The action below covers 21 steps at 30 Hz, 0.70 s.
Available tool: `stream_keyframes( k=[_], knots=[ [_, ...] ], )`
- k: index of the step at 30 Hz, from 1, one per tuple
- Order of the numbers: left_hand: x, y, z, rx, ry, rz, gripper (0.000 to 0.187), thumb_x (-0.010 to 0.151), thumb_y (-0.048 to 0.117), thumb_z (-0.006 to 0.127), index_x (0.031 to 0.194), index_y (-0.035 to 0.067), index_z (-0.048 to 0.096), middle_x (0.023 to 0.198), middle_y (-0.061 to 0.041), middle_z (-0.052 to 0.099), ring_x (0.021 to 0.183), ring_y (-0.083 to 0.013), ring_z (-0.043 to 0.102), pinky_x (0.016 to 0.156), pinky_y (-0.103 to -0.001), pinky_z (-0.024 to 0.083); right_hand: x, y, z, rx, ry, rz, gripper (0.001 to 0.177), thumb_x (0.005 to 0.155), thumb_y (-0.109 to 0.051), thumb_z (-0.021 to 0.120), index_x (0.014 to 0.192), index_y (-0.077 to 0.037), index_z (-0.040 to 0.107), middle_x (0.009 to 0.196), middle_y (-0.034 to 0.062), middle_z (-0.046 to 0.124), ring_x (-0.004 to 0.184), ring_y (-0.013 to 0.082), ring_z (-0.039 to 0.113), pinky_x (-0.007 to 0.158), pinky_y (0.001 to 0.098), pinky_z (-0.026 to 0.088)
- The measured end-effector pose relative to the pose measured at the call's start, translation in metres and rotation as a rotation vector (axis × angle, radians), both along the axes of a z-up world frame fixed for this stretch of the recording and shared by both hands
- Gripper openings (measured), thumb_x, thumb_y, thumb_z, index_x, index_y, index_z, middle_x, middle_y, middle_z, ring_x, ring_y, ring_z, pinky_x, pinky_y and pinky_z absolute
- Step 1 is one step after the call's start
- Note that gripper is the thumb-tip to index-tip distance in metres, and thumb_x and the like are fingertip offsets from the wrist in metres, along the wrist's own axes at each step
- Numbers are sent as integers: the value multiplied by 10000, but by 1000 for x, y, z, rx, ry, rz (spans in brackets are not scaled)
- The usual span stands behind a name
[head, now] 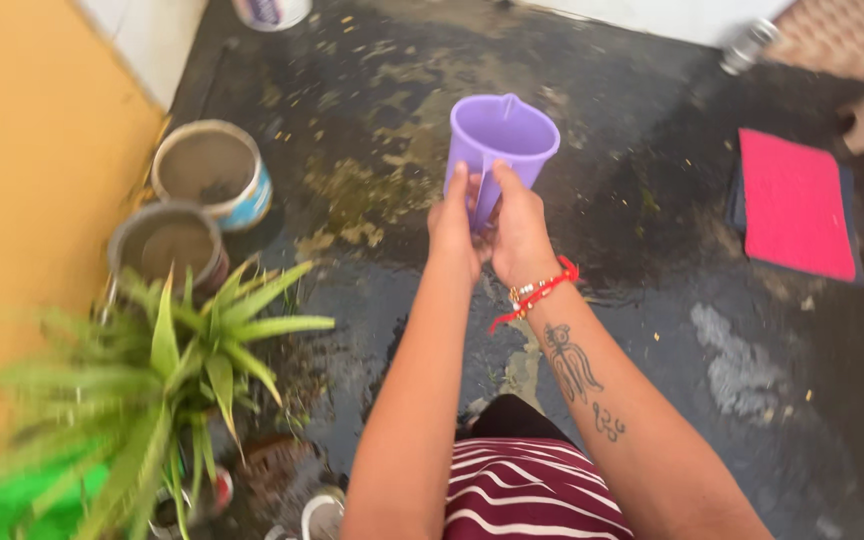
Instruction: The person fills a purple mug with water from an outdoor tap and pours it onto various potted plants.
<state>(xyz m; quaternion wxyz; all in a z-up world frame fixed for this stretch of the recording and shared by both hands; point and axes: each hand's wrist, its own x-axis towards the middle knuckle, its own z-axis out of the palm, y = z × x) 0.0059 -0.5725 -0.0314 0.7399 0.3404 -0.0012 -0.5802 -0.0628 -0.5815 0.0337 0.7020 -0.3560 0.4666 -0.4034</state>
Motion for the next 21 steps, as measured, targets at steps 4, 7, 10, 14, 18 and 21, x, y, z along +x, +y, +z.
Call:
stream_keyframes(
  k=[4, 7, 10, 14, 18, 21],
  knots=[
    [-25, -9, 8, 83, -55, -276, 627, 811, 690, 664, 1068, 119, 680, 973, -52, 612, 718, -166, 587, 470, -333, 467, -23, -15, -7, -77, -8, -146, 336, 949, -334, 620, 1001, -11, 696, 831, 65, 684, 665, 175, 630, 550, 348, 484],
    [-37, -30, 18, 149, -64, -385, 677, 813, 698, 663, 1122, 96, 672, 1023, -70, 594, 798, -179, 629, 557, -366, 540, -40, -29, -11, -140, 0, -209, 335, 956, -312, 630, 974, 12, 711, 818, 59, 681, 667, 156, 618, 556, 314, 488],
    [-55, -54, 30, 90, -63, -479, 718, 798, 707, 673, 1186, 103, 665, 1093, -85, 620, 888, -190, 646, 659, -385, 561, -62, -45, -13, -185, 30, -263, 340, 960, -306, 618, 956, 19, 718, 831, 44, 685, 703, 133, 609, 600, 301, 493],
    [-74, -104, 51, 89, -60, -644, 766, 764, 700, 671, 1244, 105, 637, 1181, -93, 667, 1006, -208, 659, 822, -411, 554, -85, -93, -8, -221, 15, -334, 350, 965, -298, 605, 950, 35, 710, 857, 49, 682, 751, 130, 615, 654, 307, 506],
    [-89, -177, 53, -67, 36, -568, 705, 759, 587, 738, 1252, 95, 626, 1193, -83, 682, 1032, -209, 675, 919, -385, 544, -92, -160, -8, -280, -19, -323, 350, 969, -297, 578, 1010, 24, 712, 915, 40, 688, 813, 115, 616, 707, 290, 511],
    [-88, -239, 49, -41, 42, -439, 638, 804, 465, 789, 1219, 7, 629, 1129, -124, 671, 974, -220, 669, 861, -388, 565, -89, -220, -7, -257, -36, -305, 388, 982, -337, 588, 1027, 34, 692, 927, 64, 682, 822, 140, 623, 707, 310, 526]
  ],
)
